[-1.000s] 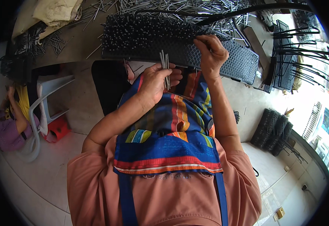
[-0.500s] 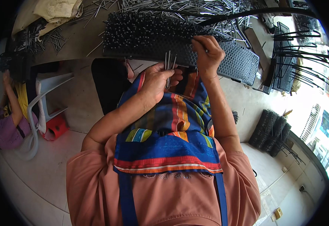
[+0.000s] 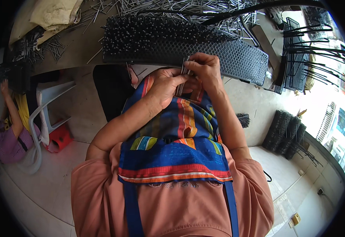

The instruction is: Assembling a metal mesh component by manually inserting small metal rods into the frame.

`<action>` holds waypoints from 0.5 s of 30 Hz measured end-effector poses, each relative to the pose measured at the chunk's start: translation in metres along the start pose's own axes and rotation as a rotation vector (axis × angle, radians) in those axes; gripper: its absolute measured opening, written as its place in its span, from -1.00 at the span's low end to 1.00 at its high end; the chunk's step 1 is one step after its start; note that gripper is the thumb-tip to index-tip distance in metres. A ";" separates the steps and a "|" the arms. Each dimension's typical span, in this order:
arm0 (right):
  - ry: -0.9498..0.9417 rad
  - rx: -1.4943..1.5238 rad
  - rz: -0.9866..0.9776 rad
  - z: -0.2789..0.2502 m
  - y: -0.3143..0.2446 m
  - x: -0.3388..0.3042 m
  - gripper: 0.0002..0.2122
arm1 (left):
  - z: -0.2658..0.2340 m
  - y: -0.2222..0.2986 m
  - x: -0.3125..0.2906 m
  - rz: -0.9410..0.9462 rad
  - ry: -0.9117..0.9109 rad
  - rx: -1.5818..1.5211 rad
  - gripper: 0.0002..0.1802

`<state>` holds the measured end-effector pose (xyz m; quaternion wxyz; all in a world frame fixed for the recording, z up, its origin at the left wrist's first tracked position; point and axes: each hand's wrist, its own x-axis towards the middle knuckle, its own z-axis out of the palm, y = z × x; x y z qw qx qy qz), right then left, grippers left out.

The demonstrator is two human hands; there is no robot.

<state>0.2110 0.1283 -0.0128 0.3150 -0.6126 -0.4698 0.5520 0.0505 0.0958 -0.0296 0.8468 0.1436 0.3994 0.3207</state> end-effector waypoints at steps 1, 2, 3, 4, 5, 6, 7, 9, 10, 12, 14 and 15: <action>0.039 0.131 0.075 -0.002 -0.003 0.000 -0.91 | 0.001 0.002 -0.001 -0.002 -0.001 0.003 -0.80; 0.078 0.262 0.150 -0.003 -0.004 0.000 -0.91 | 0.004 0.005 -0.004 0.020 0.012 -0.042 -0.80; 0.120 0.353 0.105 -0.005 -0.003 0.001 -0.92 | 0.005 0.007 -0.005 0.042 0.025 -0.087 -0.80; 0.120 0.354 0.104 -0.008 -0.002 0.003 -0.92 | 0.001 0.005 -0.004 0.042 0.025 -0.085 -0.80; 0.290 0.375 -0.031 -0.013 -0.001 0.006 -0.93 | -0.004 0.002 -0.001 0.036 0.074 -0.061 -0.80; 0.459 0.393 -0.167 -0.018 0.000 0.010 -0.93 | -0.009 -0.001 0.001 0.029 0.123 -0.038 -0.80; 0.458 0.394 -0.166 -0.024 0.001 0.014 -0.93 | -0.010 -0.005 0.003 0.029 0.125 -0.038 -0.80; 0.479 0.352 -0.258 -0.034 0.000 0.022 -0.95 | -0.013 -0.011 0.005 0.056 0.224 -0.057 -0.79; 0.482 0.352 -0.259 -0.034 -0.004 0.021 -0.95 | -0.011 -0.010 0.006 0.055 0.221 -0.055 -0.79; 0.244 0.402 -0.004 -0.029 -0.011 0.017 -0.96 | -0.004 -0.007 0.007 0.205 0.227 -0.005 -0.79; 0.128 0.280 0.084 -0.014 0.000 0.008 -0.93 | 0.005 0.001 0.006 0.154 0.125 0.007 -0.80; 0.130 0.187 0.084 -0.005 -0.001 0.002 -0.93 | 0.008 0.004 0.006 0.103 0.035 0.018 -0.80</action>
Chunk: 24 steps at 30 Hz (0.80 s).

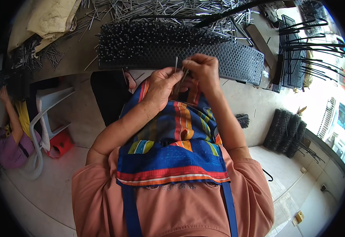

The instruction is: Assembling a metal mesh component by manually inserting small metal rods into the frame.

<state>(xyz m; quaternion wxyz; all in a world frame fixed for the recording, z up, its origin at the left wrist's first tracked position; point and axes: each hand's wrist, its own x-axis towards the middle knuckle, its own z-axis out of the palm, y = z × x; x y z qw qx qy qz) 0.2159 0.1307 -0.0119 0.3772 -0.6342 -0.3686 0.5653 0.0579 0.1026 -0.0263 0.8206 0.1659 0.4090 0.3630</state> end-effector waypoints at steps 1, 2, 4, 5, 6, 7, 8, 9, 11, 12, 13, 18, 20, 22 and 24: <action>0.007 -0.091 -0.004 0.004 0.002 -0.006 -0.93 | -0.001 -0.001 0.000 -0.001 -0.005 0.002 -0.80; 0.013 -0.091 -0.006 0.002 0.004 -0.007 -0.93 | -0.004 -0.005 0.001 -0.020 0.029 0.048 -0.80; 0.142 0.096 0.003 -0.005 0.009 -0.010 -0.93 | -0.008 -0.010 0.002 -0.044 0.059 0.097 -0.81; 0.147 0.098 0.003 -0.011 0.009 -0.009 -0.93 | -0.011 -0.012 0.002 -0.079 0.101 0.120 -0.82; 0.295 0.130 -0.178 -0.019 0.008 -0.006 -0.94 | -0.013 -0.015 0.002 -0.113 0.144 0.142 -0.82; 0.438 0.159 -0.362 -0.027 0.007 -0.001 -0.96 | -0.015 -0.017 0.002 -0.113 0.144 0.142 -0.82; 0.438 0.160 -0.361 -0.035 0.005 0.006 -0.96 | -0.017 -0.020 0.002 -0.216 0.131 0.082 -0.82; 0.483 0.075 -0.571 -0.043 0.003 0.016 -0.97 | -0.018 -0.022 0.000 -0.318 0.119 0.020 -0.82; 0.532 -0.014 -0.778 -0.050 -0.003 0.028 -0.96 | -0.003 -0.026 -0.006 -0.248 0.100 0.043 -0.81; 0.517 -0.049 -0.820 -0.051 -0.005 0.032 -0.94 | 0.004 -0.026 -0.008 -0.175 0.083 0.064 -0.80; 0.501 -0.080 -0.864 -0.051 -0.007 0.036 -0.92 | 0.008 -0.023 -0.008 -0.174 0.085 0.067 -0.80; 0.497 -0.185 -0.877 -0.049 -0.011 0.039 -0.91 | 0.008 -0.020 0.001 -0.184 0.083 -0.010 -0.78; 0.473 -0.314 -0.889 -0.050 -0.013 0.038 -0.90 | 0.011 -0.020 0.001 -0.216 0.091 -0.009 -0.77; 0.469 -0.335 -0.901 -0.048 -0.009 0.041 -0.90 | 0.015 -0.019 0.000 -0.247 0.099 -0.011 -0.77; 0.463 -0.358 -0.914 -0.046 -0.002 0.044 -0.90 | 0.019 -0.018 0.000 -0.199 0.062 0.009 -0.76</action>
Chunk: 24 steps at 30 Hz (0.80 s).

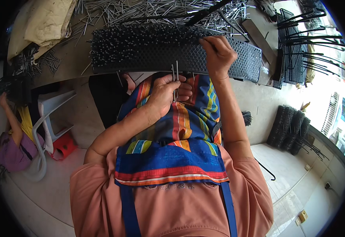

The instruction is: Assembling a metal mesh component by manually inserting small metal rods into the frame.

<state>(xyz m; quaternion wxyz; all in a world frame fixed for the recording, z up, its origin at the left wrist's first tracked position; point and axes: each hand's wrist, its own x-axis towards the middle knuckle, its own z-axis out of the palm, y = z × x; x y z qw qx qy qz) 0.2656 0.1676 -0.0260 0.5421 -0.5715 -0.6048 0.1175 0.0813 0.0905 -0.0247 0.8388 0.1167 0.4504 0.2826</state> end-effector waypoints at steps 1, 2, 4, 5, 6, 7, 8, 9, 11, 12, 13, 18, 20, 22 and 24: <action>-0.073 -0.085 -0.001 0.003 0.001 -0.002 -0.91 | 0.000 0.000 0.000 0.001 0.003 -0.003 -0.76; -0.146 -0.171 -0.002 0.005 0.002 -0.004 -0.91 | 0.001 0.000 0.001 0.017 0.014 -0.001 -0.77; -0.144 -0.261 0.005 0.007 -0.002 -0.006 -0.90 | 0.000 0.000 0.001 0.033 0.028 -0.002 -0.77; -0.139 -0.353 0.013 0.007 -0.004 -0.007 -0.89 | -0.001 0.001 0.002 0.042 0.019 -0.007 -0.76; -0.142 -0.352 0.013 0.008 -0.004 -0.007 -0.89 | -0.002 0.001 0.003 0.050 0.010 -0.012 -0.76; -0.141 -0.358 0.032 0.008 -0.002 -0.006 -0.88 | 0.000 0.003 0.003 0.049 0.010 -0.013 -0.76; -0.139 -0.364 0.052 0.007 -0.002 -0.006 -0.87 | 0.003 0.005 0.002 0.070 0.010 -0.006 -0.78; -0.139 -0.366 0.053 0.006 -0.002 -0.008 -0.87 | 0.006 0.006 0.002 0.091 0.010 0.002 -0.79; -0.114 -0.241 0.058 0.005 -0.001 -0.006 -0.87 | 0.009 0.009 0.006 0.097 -0.001 0.033 -0.78; -0.110 -0.242 0.056 0.001 -0.004 -0.007 -0.87 | 0.011 0.010 0.008 0.101 -0.010 0.065 -0.78; -0.211 -0.034 0.309 -0.007 -0.009 -0.011 -0.88 | 0.011 0.011 0.009 0.099 -0.015 0.067 -0.78; -0.499 0.468 0.812 -0.026 -0.017 -0.033 -0.92 | 0.015 0.016 0.026 -0.067 -0.316 0.131 -0.76; -0.502 0.620 0.910 -0.037 -0.010 -0.028 -0.95 | 0.025 0.023 0.026 -0.097 -0.329 0.147 -0.76; -0.422 0.728 0.985 -0.040 -0.007 -0.026 -0.98 | 0.029 0.024 0.029 -0.124 -0.337 0.161 -0.75; -0.206 0.609 0.847 -0.040 -0.008 -0.018 -0.98 | 0.026 0.019 0.038 -0.020 -0.210 0.148 -0.75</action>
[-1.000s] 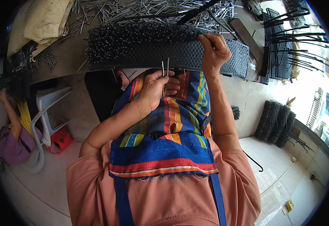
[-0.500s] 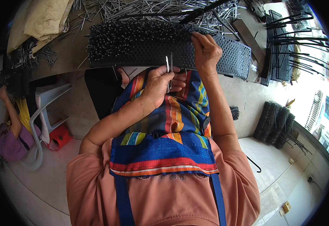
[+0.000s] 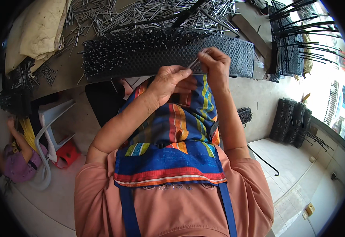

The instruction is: Assembling a metal mesh component by manually inserting small metal rods into the frame.

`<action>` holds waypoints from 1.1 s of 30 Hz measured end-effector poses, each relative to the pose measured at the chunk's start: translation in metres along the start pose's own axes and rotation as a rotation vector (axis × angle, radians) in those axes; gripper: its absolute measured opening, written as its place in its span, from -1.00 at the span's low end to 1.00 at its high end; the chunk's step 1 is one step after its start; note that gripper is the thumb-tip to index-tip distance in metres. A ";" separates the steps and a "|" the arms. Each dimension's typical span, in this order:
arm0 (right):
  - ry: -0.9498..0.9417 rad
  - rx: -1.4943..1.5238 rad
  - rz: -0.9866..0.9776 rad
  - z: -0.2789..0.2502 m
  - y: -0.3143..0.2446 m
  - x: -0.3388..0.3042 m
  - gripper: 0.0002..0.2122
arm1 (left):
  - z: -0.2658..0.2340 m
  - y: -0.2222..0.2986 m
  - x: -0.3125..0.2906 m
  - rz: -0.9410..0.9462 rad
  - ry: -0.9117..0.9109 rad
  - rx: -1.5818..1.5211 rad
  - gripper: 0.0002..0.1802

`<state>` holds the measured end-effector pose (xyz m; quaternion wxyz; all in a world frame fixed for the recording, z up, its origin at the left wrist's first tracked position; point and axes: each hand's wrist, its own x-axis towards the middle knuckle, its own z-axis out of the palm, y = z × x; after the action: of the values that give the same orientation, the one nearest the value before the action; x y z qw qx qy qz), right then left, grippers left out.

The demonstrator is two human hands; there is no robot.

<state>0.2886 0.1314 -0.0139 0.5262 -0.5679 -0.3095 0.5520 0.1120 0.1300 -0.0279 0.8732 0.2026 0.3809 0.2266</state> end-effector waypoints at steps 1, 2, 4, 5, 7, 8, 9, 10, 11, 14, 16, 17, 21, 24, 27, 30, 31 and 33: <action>0.188 -0.055 -0.190 0.000 -0.002 0.003 -0.98 | -0.005 -0.001 0.003 0.000 0.003 0.003 -0.75; 0.269 -0.049 -0.328 -0.005 0.001 0.012 -0.97 | -0.013 0.001 0.006 0.009 0.069 -0.013 -0.75; 0.281 -0.098 -0.471 -0.003 -0.001 0.028 -0.96 | -0.014 0.000 0.007 -0.007 0.157 -0.026 -0.76; 0.296 -0.152 -0.615 -0.004 -0.002 0.034 -0.94 | -0.014 -0.001 0.008 -0.010 0.157 -0.024 -0.76; 0.252 -0.283 -0.662 -0.006 -0.001 0.039 -0.92 | -0.014 -0.002 0.010 -0.006 0.124 -0.040 -0.77; 0.251 -0.325 -0.682 -0.006 0.001 0.041 -0.92 | -0.015 -0.002 0.010 -0.004 0.125 -0.038 -0.77; 0.250 -0.367 -0.703 -0.005 0.003 0.044 -0.91 | -0.016 -0.002 0.010 -0.003 0.126 -0.020 -0.77; 0.230 -0.368 -0.674 -0.005 0.002 0.044 -0.90 | -0.016 -0.002 0.009 -0.001 0.132 -0.004 -0.77; 0.227 -0.367 -0.673 -0.005 0.001 0.043 -0.90 | -0.016 -0.002 0.008 0.000 0.135 -0.006 -0.77; 0.205 -0.375 -0.726 -0.004 -0.001 0.039 -0.90 | -0.015 -0.002 0.007 0.019 0.139 0.035 -0.77; 0.179 -0.460 -0.800 -0.003 0.000 0.041 -0.92 | -0.016 -0.002 0.007 0.015 0.142 0.024 -0.77; 0.176 -0.461 -0.802 -0.002 -0.001 0.041 -0.92 | -0.016 -0.002 0.007 0.018 0.141 0.022 -0.77; 0.177 -0.516 -0.766 -0.003 -0.006 0.038 -0.94 | -0.015 -0.003 0.006 0.026 0.131 0.045 -0.78; 0.170 -0.526 -0.734 -0.001 -0.004 0.038 -0.95 | -0.015 -0.004 0.006 0.033 0.139 0.056 -0.78; 0.181 -0.599 -0.728 0.000 -0.004 0.041 -0.95 | -0.014 -0.005 0.007 0.044 0.136 0.055 -0.79; 0.188 -0.666 -0.748 0.003 -0.007 0.039 -0.93 | -0.014 -0.005 0.008 0.049 0.137 0.052 -0.79; 0.193 -0.681 -0.740 0.003 -0.007 0.039 -0.91 | -0.015 -0.006 0.008 0.049 0.141 0.058 -0.79; 0.185 -0.818 -0.704 0.000 -0.004 0.041 -0.89 | -0.016 -0.006 0.009 0.052 0.141 0.053 -0.79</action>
<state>0.2977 0.1703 -0.0220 0.4404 -0.6344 -0.6229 0.1249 0.1065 0.1326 -0.0466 0.8325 0.2191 0.4418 0.2526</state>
